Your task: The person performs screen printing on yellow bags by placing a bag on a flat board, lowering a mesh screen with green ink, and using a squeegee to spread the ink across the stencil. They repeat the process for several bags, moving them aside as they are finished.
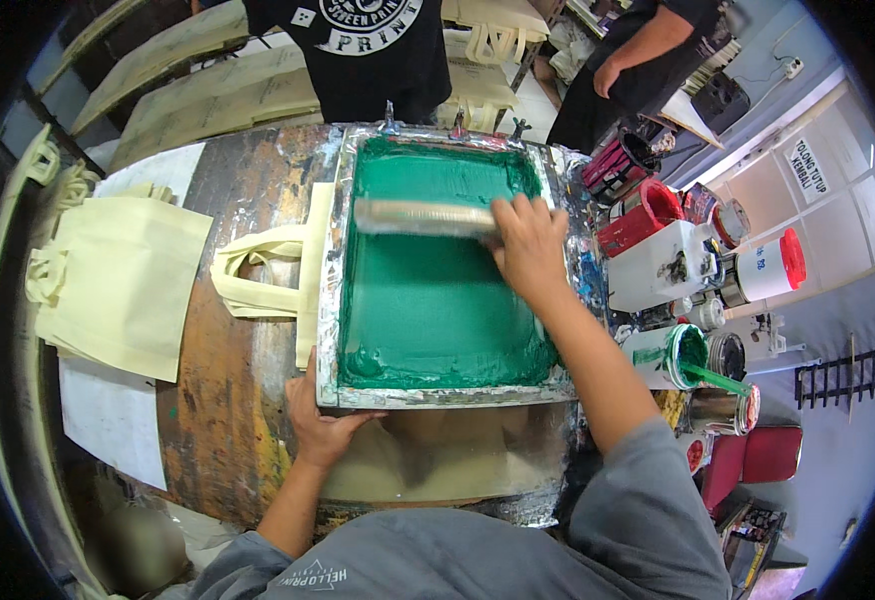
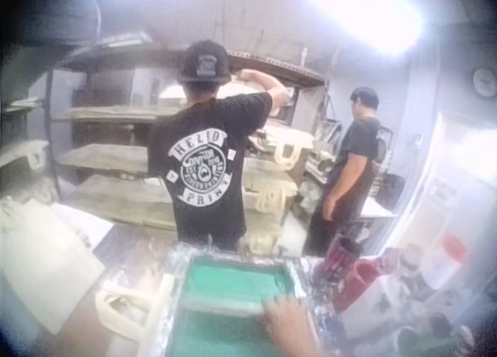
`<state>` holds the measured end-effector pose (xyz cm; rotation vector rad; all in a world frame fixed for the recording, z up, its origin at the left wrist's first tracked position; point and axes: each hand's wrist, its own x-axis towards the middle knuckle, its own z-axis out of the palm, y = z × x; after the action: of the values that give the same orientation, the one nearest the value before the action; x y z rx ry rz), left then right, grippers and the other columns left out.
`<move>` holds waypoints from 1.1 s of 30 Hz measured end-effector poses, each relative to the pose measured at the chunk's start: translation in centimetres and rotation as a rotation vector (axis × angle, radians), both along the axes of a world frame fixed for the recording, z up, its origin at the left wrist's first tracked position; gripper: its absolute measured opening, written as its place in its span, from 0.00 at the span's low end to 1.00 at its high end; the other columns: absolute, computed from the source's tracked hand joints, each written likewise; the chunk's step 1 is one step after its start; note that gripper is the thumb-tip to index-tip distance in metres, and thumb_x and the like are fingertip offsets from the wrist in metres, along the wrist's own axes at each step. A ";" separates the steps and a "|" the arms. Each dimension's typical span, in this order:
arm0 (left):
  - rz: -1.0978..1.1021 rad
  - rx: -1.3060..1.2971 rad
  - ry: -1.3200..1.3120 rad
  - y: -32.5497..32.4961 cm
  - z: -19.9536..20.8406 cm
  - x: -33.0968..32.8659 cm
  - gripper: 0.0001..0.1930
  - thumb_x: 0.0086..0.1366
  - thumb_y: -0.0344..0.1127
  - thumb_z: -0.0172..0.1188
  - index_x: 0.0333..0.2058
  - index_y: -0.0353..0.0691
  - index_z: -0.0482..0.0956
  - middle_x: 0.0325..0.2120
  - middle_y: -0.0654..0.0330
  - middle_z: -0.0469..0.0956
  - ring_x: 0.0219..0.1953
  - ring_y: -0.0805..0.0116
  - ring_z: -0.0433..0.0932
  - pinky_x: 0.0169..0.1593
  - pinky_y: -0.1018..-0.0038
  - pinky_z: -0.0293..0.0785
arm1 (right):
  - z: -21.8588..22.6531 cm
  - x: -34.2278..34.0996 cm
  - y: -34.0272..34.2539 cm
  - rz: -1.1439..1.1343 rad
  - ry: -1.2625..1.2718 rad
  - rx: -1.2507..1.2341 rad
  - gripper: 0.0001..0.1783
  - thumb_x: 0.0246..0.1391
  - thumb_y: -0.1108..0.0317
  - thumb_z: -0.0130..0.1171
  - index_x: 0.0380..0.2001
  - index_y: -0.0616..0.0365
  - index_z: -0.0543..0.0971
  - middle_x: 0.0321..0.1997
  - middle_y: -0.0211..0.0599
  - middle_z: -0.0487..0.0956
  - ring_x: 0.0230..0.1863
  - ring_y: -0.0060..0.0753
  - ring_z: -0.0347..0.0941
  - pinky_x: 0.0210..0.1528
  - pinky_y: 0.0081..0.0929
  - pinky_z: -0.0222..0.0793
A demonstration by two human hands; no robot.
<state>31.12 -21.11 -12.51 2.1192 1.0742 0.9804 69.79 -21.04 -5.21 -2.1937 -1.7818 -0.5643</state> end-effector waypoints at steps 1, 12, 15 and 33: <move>0.013 0.008 0.061 0.0 -0.1 -0.1 0.68 0.34 0.61 0.89 0.73 0.31 0.70 0.48 0.57 0.87 0.44 0.53 0.78 0.54 0.58 0.69 | 0.1 1.2 2.0 -0.017 0.000 -0.028 0.29 0.47 0.63 0.79 0.52 0.48 0.77 0.46 0.35 0.77 0.53 0.45 0.74 0.56 0.51 0.61; -0.119 0.319 0.082 8.5 8.9 5.5 0.63 0.45 0.76 0.78 0.71 0.37 0.74 0.51 0.47 0.74 0.58 0.45 0.71 0.65 0.49 0.66 | 2.8 9.0 11.3 -0.057 0.026 -0.164 0.41 0.48 0.54 0.82 0.64 0.42 0.75 0.58 0.35 0.82 0.62 0.46 0.77 0.57 0.63 0.68; -0.208 0.516 0.070 17.6 10.7 16.2 0.53 0.57 0.74 0.72 0.67 0.35 0.78 0.53 0.44 0.76 0.58 0.43 0.74 0.66 0.50 0.68 | 0.6 8.6 11.7 -0.059 -0.044 -0.114 0.35 0.48 0.54 0.81 0.57 0.44 0.75 0.51 0.32 0.81 0.59 0.44 0.78 0.52 0.57 0.65; -0.090 0.790 0.343 18.3 5.1 20.2 0.36 0.61 0.75 0.65 0.26 0.40 0.81 0.25 0.56 0.81 0.29 0.54 0.82 0.33 0.61 0.78 | 0.6 1.8 2.3 0.014 0.019 -0.164 0.34 0.47 0.56 0.81 0.55 0.47 0.77 0.49 0.34 0.83 0.53 0.47 0.81 0.54 0.52 0.72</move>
<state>51.27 -2.85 -7.36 3.0322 0.7919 1.1468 71.63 -18.77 -4.63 -2.2825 -1.8935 -0.4056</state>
